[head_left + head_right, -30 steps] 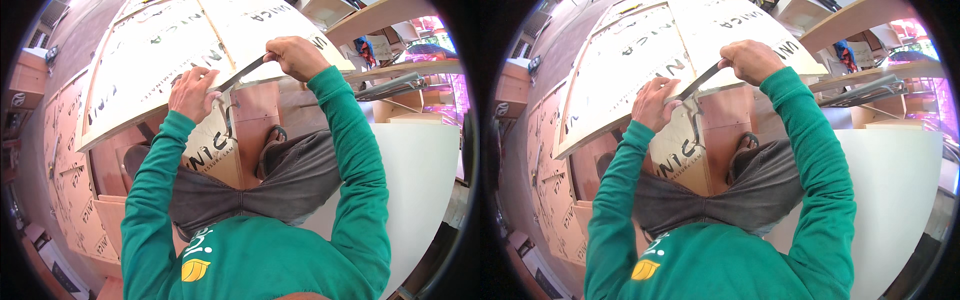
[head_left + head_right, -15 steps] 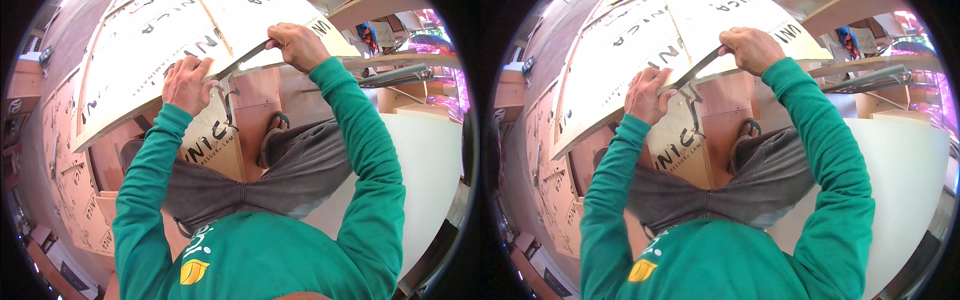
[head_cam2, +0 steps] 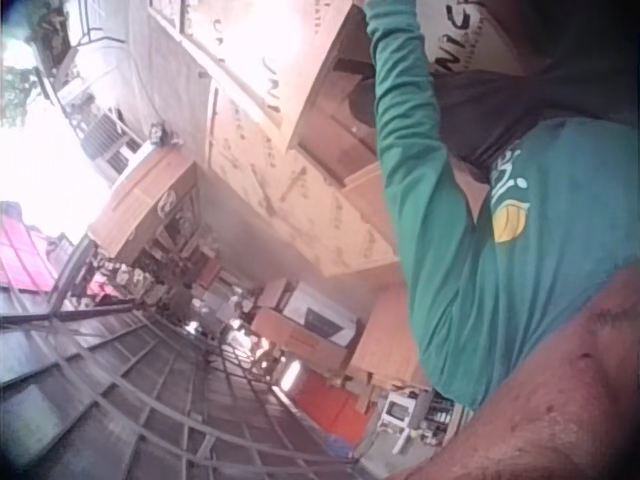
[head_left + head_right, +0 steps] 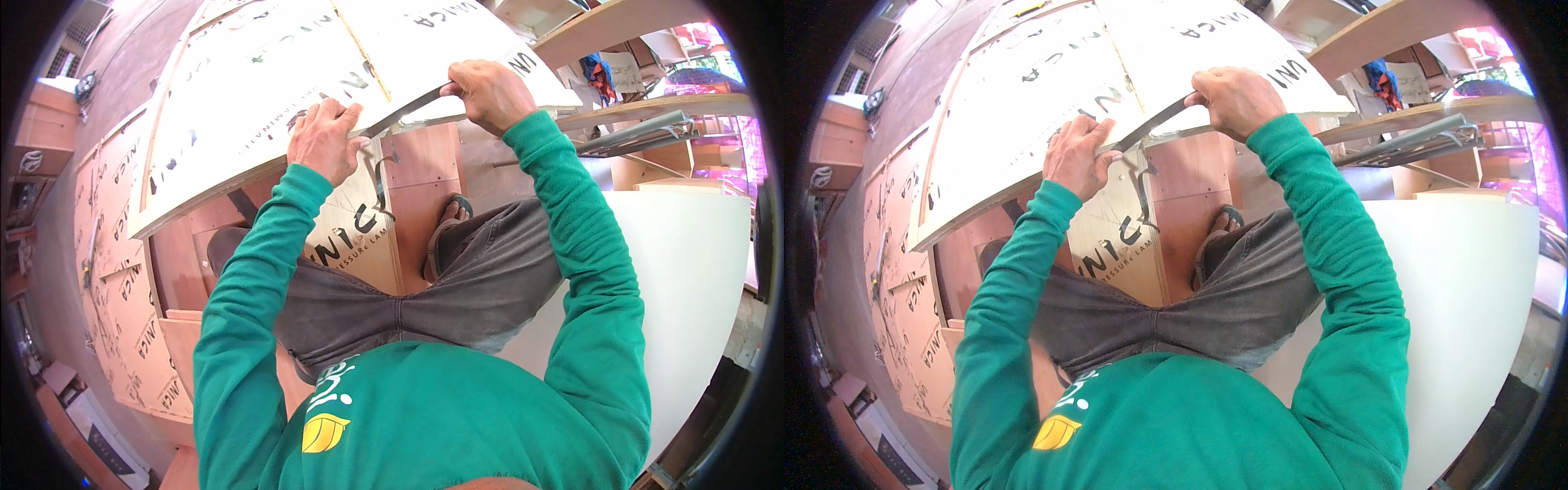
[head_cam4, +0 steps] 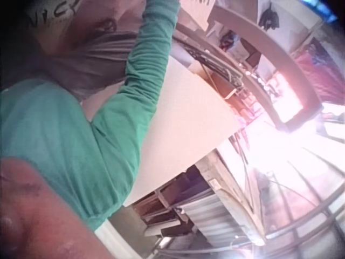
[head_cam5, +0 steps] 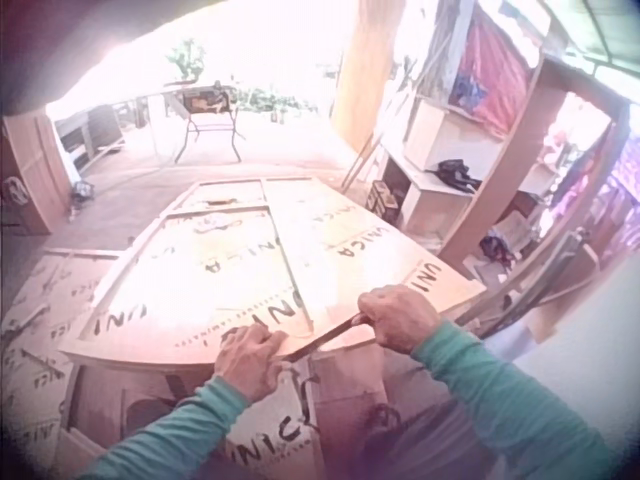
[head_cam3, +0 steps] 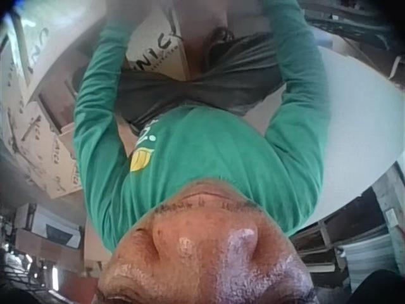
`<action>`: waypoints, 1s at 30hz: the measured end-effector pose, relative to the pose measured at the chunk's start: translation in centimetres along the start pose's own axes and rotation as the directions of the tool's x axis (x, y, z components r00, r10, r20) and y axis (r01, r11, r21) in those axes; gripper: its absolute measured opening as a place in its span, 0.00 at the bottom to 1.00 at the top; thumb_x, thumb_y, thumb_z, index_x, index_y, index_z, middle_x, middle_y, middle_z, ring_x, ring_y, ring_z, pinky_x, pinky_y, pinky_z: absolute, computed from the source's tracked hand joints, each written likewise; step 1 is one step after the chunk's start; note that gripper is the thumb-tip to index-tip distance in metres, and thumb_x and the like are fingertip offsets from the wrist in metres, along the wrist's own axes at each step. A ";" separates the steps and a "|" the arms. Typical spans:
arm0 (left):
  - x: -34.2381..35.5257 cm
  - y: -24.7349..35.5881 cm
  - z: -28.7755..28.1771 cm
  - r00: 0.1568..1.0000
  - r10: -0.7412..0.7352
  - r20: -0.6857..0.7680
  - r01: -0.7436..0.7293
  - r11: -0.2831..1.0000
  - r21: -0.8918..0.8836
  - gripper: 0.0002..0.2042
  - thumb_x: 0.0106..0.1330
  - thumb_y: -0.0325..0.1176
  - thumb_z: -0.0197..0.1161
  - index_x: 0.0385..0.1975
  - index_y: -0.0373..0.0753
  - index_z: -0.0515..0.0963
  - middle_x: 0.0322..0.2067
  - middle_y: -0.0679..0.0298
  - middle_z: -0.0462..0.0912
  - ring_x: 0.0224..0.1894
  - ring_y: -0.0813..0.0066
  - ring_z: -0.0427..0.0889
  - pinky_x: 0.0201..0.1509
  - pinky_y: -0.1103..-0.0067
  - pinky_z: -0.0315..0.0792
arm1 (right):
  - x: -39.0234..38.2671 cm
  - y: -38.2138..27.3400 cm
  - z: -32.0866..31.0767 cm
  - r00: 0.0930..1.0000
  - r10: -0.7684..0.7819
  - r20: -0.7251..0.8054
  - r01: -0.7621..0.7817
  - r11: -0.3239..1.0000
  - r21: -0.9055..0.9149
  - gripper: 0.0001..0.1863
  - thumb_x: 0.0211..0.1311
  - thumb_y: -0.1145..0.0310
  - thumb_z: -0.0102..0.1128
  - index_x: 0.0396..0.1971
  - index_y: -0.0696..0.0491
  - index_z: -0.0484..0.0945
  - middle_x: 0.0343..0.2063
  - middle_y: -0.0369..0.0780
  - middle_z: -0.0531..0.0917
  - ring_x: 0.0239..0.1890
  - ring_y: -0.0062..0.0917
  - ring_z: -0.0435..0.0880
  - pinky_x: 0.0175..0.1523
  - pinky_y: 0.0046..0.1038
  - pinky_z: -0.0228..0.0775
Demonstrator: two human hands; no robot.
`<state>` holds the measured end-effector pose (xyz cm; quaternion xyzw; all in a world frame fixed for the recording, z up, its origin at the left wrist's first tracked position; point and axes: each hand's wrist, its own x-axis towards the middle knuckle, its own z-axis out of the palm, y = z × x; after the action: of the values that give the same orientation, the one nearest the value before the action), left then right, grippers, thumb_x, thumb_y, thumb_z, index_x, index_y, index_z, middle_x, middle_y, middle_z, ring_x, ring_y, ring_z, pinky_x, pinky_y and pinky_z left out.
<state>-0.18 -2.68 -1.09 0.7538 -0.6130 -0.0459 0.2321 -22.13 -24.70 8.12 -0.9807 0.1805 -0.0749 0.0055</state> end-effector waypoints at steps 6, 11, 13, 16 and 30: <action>0.0 0.3 0.1 1.000 -0.011 -0.024 0.010 1.000 -0.012 0.26 0.66 0.37 0.80 0.64 0.44 0.85 0.49 0.60 0.84 0.57 0.59 0.83 0.67 0.62 0.75 | 0.2 0.7 0.6 1.000 0.016 -0.002 -0.016 0.997 0.079 0.02 0.69 0.75 0.60 0.37 0.52 0.81 0.39 0.37 0.92 0.47 0.41 0.90 0.52 0.44 0.84; -0.2 0.0 0.3 0.999 -0.009 -0.039 0.008 1.000 -0.014 0.26 0.64 0.35 0.81 0.63 0.44 0.86 0.49 0.61 0.84 0.57 0.59 0.83 0.66 0.62 0.75 | 0.1 0.6 1.4 0.999 0.011 -0.035 -0.007 0.994 0.113 0.04 0.67 0.77 0.58 0.38 0.52 0.79 0.39 0.36 0.93 0.47 0.41 0.90 0.51 0.43 0.84; -0.4 0.0 0.4 0.999 -0.017 -0.039 0.016 1.000 -0.013 0.25 0.64 0.36 0.81 0.63 0.44 0.86 0.49 0.62 0.85 0.56 0.59 0.84 0.66 0.63 0.76 | 0.1 0.9 1.9 0.999 -0.012 -0.041 0.016 0.994 0.107 0.05 0.67 0.78 0.58 0.38 0.52 0.79 0.39 0.34 0.93 0.47 0.40 0.91 0.50 0.44 0.84; -0.1 0.1 0.6 0.999 0.001 -0.038 -0.001 1.000 0.013 0.25 0.64 0.36 0.81 0.62 0.45 0.86 0.48 0.61 0.85 0.56 0.59 0.84 0.66 0.62 0.76 | 0.0 1.5 2.3 0.996 -0.033 -0.079 0.041 0.995 0.096 0.05 0.66 0.78 0.58 0.38 0.52 0.79 0.39 0.34 0.93 0.46 0.41 0.91 0.49 0.44 0.84; -0.1 -0.1 0.6 0.999 -0.001 -0.045 0.002 1.000 0.013 0.24 0.66 0.37 0.80 0.63 0.45 0.86 0.48 0.61 0.83 0.55 0.58 0.83 0.64 0.61 0.75 | 1.3 -1.2 -1.5 0.999 -0.039 -0.017 0.038 0.998 -0.057 0.04 0.71 0.71 0.64 0.34 0.52 0.82 0.38 0.41 0.93 0.46 0.42 0.91 0.51 0.44 0.83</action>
<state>-0.29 -2.77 -1.71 0.7567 -0.6074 -0.0251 0.2408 -20.74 -24.03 9.82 -0.9831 0.1636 -0.0785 -0.0255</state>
